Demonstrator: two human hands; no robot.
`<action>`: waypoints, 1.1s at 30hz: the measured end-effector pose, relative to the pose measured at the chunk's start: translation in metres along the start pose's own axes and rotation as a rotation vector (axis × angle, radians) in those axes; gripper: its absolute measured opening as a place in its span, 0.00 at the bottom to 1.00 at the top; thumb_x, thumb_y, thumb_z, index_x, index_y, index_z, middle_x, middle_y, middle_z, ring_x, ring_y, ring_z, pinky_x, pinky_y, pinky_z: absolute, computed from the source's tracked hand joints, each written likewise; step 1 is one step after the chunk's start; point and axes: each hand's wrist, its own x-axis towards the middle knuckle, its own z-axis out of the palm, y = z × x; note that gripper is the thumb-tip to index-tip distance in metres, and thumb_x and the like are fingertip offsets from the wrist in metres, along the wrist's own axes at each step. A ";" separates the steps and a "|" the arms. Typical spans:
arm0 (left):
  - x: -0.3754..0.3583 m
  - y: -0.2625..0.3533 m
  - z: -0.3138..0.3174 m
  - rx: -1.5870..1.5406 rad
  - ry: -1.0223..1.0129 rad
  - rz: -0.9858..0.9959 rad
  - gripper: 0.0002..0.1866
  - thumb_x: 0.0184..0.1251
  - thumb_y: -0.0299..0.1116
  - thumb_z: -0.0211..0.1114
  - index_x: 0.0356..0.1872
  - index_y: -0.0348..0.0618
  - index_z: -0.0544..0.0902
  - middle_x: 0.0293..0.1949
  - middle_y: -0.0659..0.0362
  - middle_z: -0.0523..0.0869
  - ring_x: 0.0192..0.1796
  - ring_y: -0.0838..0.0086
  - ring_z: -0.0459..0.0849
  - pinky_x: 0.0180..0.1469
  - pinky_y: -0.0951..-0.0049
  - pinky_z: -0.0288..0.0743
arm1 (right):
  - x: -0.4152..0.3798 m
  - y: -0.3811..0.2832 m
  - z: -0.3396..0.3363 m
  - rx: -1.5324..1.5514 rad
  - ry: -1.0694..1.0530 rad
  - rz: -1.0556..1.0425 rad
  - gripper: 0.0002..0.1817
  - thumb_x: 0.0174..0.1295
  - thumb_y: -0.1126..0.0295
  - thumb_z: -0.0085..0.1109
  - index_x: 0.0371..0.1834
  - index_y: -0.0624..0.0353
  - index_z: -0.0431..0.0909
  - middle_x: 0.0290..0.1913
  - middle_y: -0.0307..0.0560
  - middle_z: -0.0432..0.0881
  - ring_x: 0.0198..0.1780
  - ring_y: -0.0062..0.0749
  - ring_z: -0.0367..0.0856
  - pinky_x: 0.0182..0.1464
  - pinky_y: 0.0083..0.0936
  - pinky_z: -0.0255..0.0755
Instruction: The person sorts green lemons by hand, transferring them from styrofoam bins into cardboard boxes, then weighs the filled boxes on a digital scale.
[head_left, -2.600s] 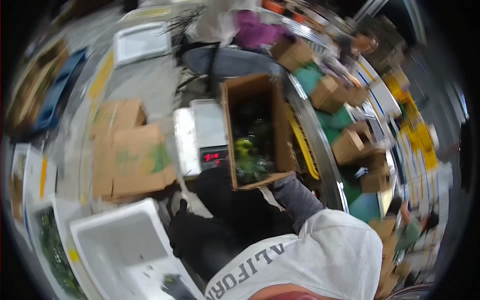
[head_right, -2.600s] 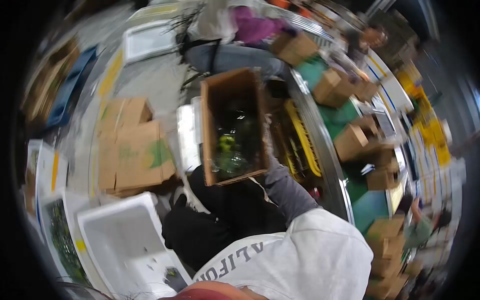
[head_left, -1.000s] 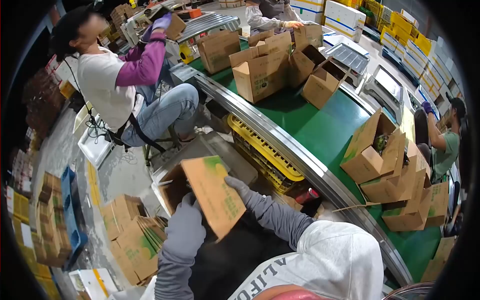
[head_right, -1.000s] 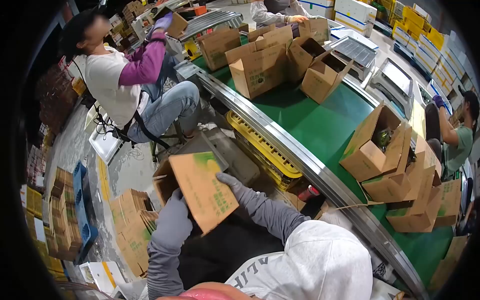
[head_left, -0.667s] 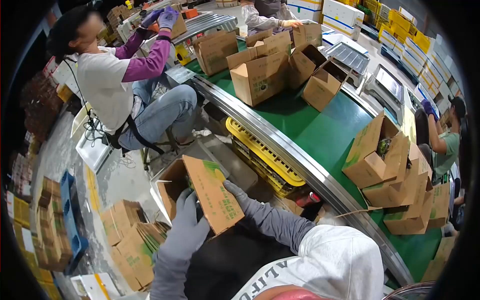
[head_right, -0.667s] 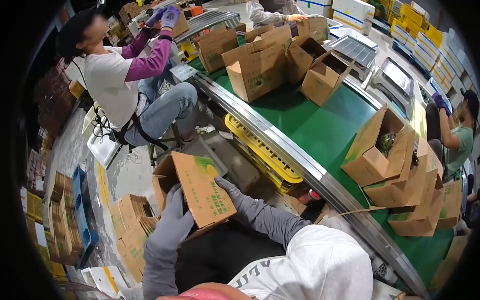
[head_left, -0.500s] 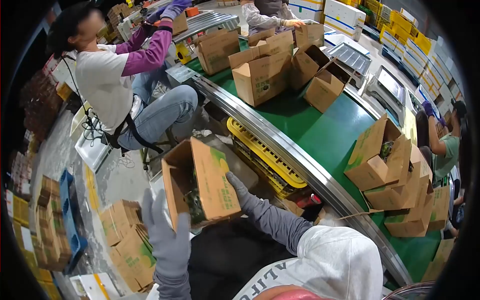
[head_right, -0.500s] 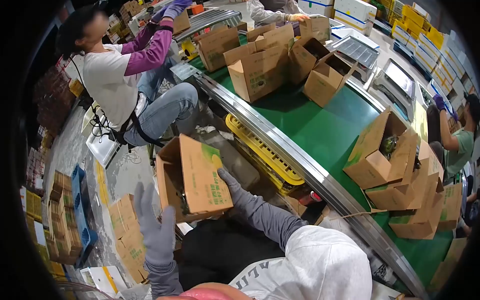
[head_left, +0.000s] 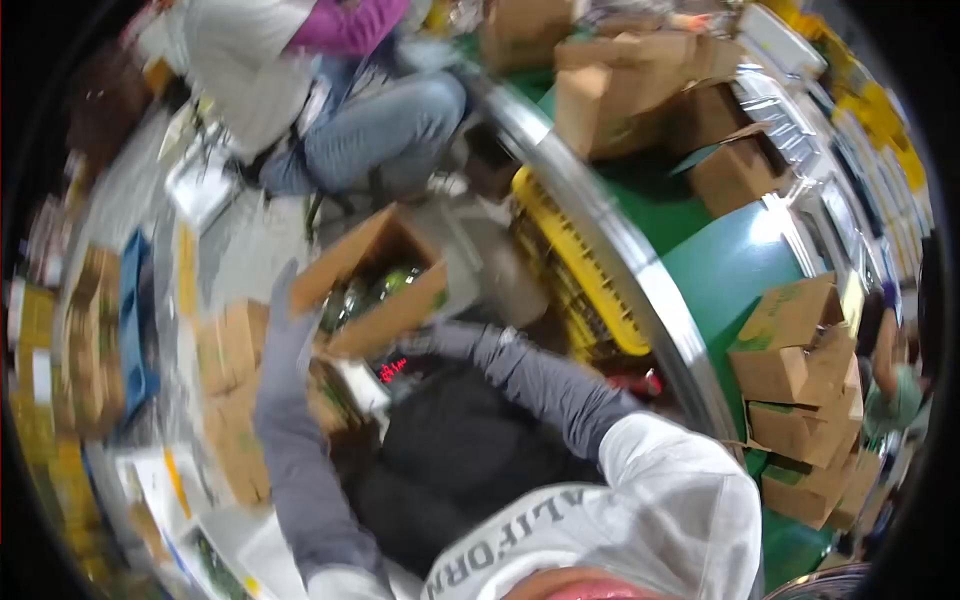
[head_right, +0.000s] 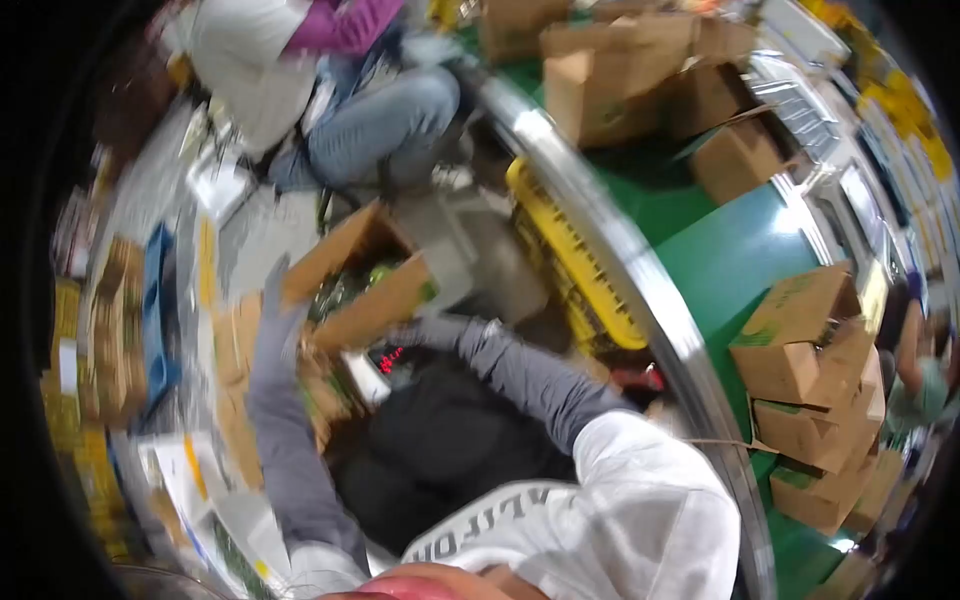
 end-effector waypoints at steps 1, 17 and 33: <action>-0.007 -0.013 0.001 0.636 -0.019 0.233 0.37 0.58 0.20 0.57 0.71 0.40 0.56 0.65 0.47 0.67 0.70 0.58 0.64 0.71 0.63 0.56 | -0.011 -0.015 0.015 0.149 -0.011 0.298 0.27 0.63 0.52 0.61 0.55 0.63 0.76 0.45 0.46 0.83 0.43 0.28 0.82 0.47 0.22 0.76; -0.049 -0.009 -0.017 0.070 0.403 0.045 0.30 0.62 0.25 0.61 0.67 0.38 0.65 0.60 0.47 0.74 0.63 0.60 0.73 0.67 0.64 0.63 | -0.113 -0.075 -0.051 0.322 0.338 0.264 0.16 0.68 0.68 0.53 0.54 0.67 0.72 0.45 0.52 0.80 0.41 0.32 0.80 0.45 0.25 0.75; -0.052 0.079 0.037 0.739 0.236 0.545 0.10 0.58 0.26 0.65 0.41 0.39 0.81 0.34 0.53 0.82 0.38 0.66 0.84 0.43 0.74 0.76 | -0.026 -0.208 0.023 -0.655 -0.042 0.025 0.10 0.65 0.68 0.55 0.44 0.63 0.78 0.37 0.37 0.80 0.41 0.17 0.76 0.47 0.17 0.69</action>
